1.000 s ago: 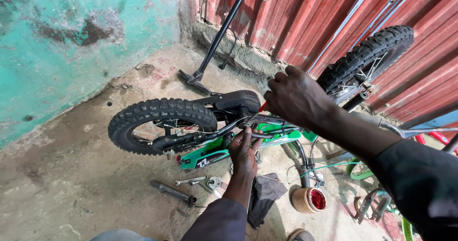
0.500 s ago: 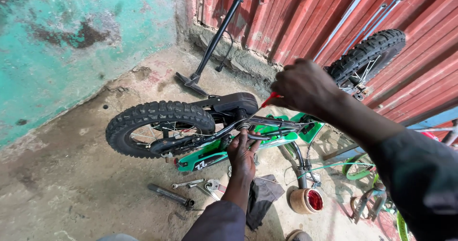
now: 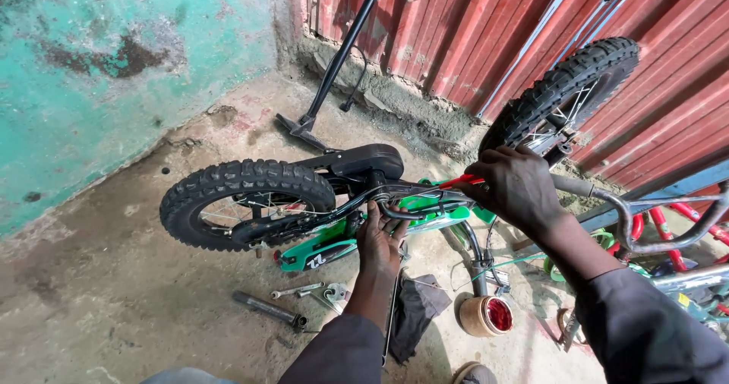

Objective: The person is repairing a green bicycle that is upside down. They use a wrench to tighten a bolt on the rear wheel axle and then use a screwdriver to adjust a component near the chain guard.

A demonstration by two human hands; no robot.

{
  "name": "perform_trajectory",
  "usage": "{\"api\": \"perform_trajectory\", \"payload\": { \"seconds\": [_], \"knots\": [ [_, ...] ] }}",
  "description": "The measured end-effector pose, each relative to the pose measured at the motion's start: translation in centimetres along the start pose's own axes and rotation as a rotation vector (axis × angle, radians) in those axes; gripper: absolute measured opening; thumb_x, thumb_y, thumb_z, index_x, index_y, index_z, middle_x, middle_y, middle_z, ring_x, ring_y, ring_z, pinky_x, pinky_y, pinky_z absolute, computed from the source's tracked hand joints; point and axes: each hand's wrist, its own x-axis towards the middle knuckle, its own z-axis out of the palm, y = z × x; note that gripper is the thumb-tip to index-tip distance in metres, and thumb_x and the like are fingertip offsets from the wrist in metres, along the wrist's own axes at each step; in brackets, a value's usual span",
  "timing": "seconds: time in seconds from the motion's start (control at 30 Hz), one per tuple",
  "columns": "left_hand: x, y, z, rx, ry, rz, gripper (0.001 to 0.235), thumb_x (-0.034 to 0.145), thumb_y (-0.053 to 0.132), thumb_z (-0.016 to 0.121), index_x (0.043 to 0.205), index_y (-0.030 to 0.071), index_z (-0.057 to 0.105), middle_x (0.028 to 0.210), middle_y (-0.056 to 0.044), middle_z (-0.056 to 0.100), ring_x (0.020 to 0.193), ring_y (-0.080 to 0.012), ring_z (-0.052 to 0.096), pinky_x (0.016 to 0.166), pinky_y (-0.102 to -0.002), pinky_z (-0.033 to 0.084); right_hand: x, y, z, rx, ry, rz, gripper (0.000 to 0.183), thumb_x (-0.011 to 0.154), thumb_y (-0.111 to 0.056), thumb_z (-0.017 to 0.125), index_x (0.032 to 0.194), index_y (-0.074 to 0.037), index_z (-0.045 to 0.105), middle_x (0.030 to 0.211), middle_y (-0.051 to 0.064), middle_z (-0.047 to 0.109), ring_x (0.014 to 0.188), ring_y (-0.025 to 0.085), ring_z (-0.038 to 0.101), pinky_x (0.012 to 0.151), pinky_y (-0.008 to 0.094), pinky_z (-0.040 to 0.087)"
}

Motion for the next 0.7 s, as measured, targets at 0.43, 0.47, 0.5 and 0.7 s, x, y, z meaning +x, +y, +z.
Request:
{"api": "perform_trajectory", "payload": {
  "seconds": [0.43,0.47,0.5,0.7],
  "knots": [
    [0.0,0.4,0.4,0.008,-0.014,0.004,0.041,0.098,0.042,0.071,0.103,0.002,0.068,0.095,-0.017,0.075,0.099,-0.0365,0.075,0.101,-0.057,0.060,-0.2,-0.4,0.0,0.045,0.069,0.039,0.029,0.091,-0.052,0.067,0.083,-0.026,0.076,0.073,0.001,0.066,0.080,0.022,0.069,0.075,0.036,0.051],
    [-0.1,0.4,0.3,0.007,-0.012,0.000,0.041,0.098,0.042,0.071,0.103,0.002,0.068,0.095,-0.016,0.075,0.099,-0.0363,0.075,0.101,-0.056,0.060,-0.3,-0.6,-0.3,0.069,0.012,0.082,0.030,0.091,-0.053,0.066,0.083,-0.027,0.077,0.073,0.001,0.068,0.080,0.023,0.070,0.075,0.036,0.052],
    [-0.1,0.4,0.2,0.006,-0.011,-0.004,0.041,0.099,0.042,0.070,0.104,0.002,0.068,0.095,-0.016,0.075,0.099,-0.0362,0.075,0.102,-0.056,0.060,-0.4,-0.9,-0.6,0.093,-0.045,0.125,0.031,0.091,-0.055,0.064,0.083,-0.028,0.077,0.074,0.001,0.069,0.081,0.023,0.071,0.075,0.036,0.053],
    [-0.4,0.6,0.3,0.000,-0.002,-0.009,0.040,0.098,0.042,0.071,0.104,0.002,0.069,0.095,-0.017,0.075,0.099,-0.0367,0.075,0.105,-0.059,0.058,-0.8,-0.6,-0.2,0.116,-0.231,0.273,0.035,0.085,-0.059,0.064,0.087,-0.028,0.081,0.078,0.004,0.076,0.084,0.032,0.075,0.076,0.044,0.056]
  ]
}}
